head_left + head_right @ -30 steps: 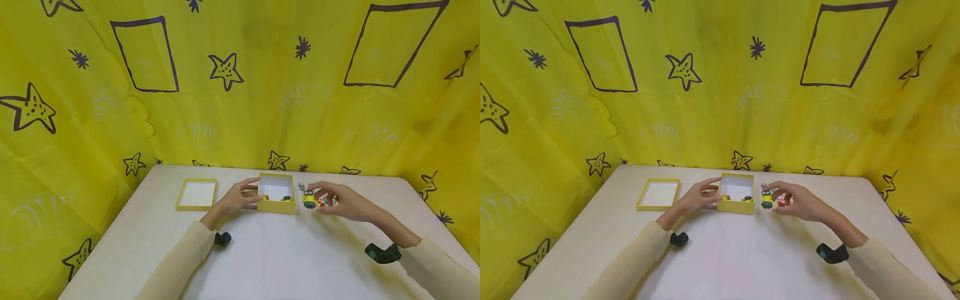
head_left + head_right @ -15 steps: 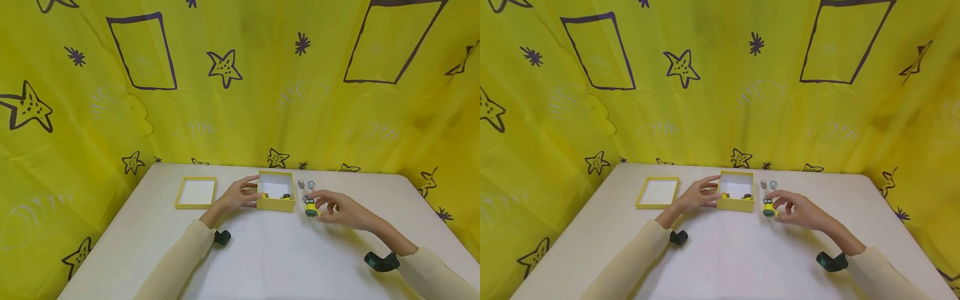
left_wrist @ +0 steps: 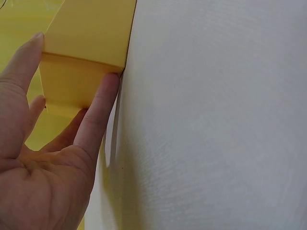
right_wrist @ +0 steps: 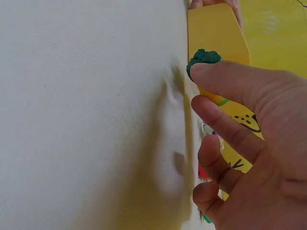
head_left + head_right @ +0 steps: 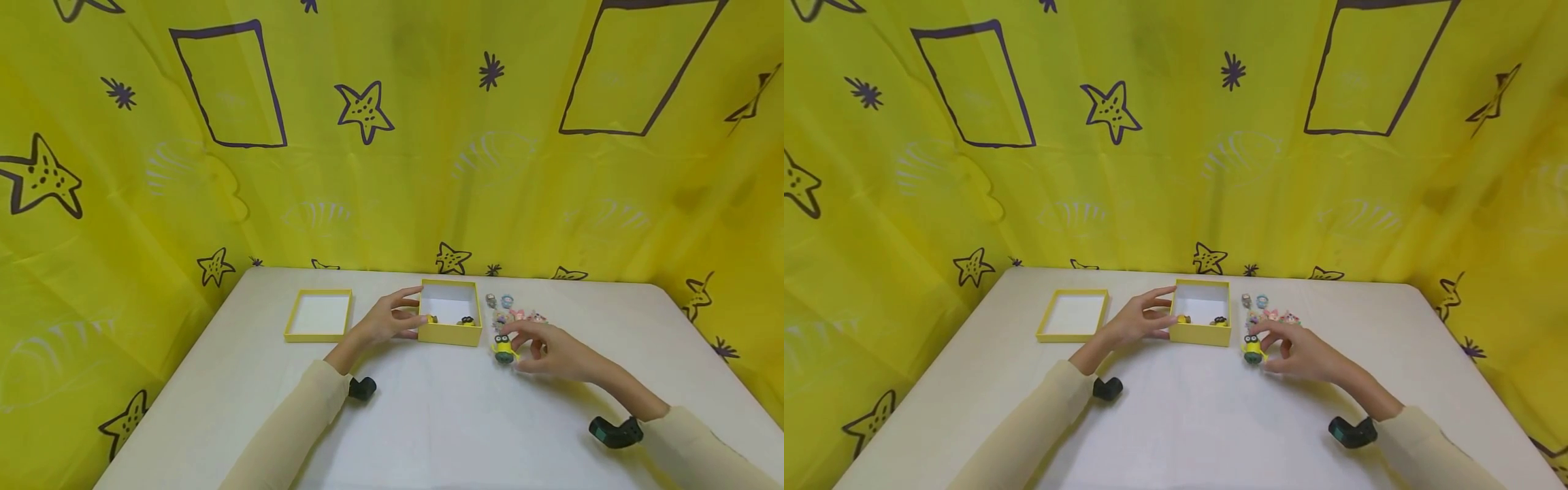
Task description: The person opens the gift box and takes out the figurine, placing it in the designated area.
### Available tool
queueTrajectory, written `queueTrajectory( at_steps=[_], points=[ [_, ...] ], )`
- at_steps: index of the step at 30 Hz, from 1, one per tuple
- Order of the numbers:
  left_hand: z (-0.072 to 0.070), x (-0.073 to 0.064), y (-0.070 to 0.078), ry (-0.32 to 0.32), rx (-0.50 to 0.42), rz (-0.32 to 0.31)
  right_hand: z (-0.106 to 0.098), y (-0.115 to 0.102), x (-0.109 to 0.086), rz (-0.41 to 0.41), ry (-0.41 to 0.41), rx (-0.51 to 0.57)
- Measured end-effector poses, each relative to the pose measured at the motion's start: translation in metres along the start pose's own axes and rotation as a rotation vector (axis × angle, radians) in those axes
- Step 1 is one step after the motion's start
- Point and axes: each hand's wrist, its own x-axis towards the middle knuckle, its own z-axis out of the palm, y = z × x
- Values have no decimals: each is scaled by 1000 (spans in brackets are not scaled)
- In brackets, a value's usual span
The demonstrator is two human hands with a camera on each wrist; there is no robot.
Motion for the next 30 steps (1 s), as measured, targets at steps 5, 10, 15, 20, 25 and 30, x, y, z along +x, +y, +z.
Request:
queueTrajectory(
  at_steps=[5, 10, 15, 20, 25, 30],
  points=[
    [0, 0, 0, 0, 7, -4, 1, 1, -1, 25, -15, 17],
    [1, 0, 1, 12, 12, -15, 2, 1, 0, 20, -20, 35],
    [1, 0, 1, 19, 12, -20, 3, 3, 0, 9, -14, 37],
    [1, 0, 1, 24, 16, -24, 3, 4, -1, 6, -13, 24],
    [1, 0, 2, 25, 25, -28, 3, 5, -1, 13, -16, 27],
    [1, -1, 2, 29, 20, -29, 3, 5, -1, 15, -17, 38]
  ],
)
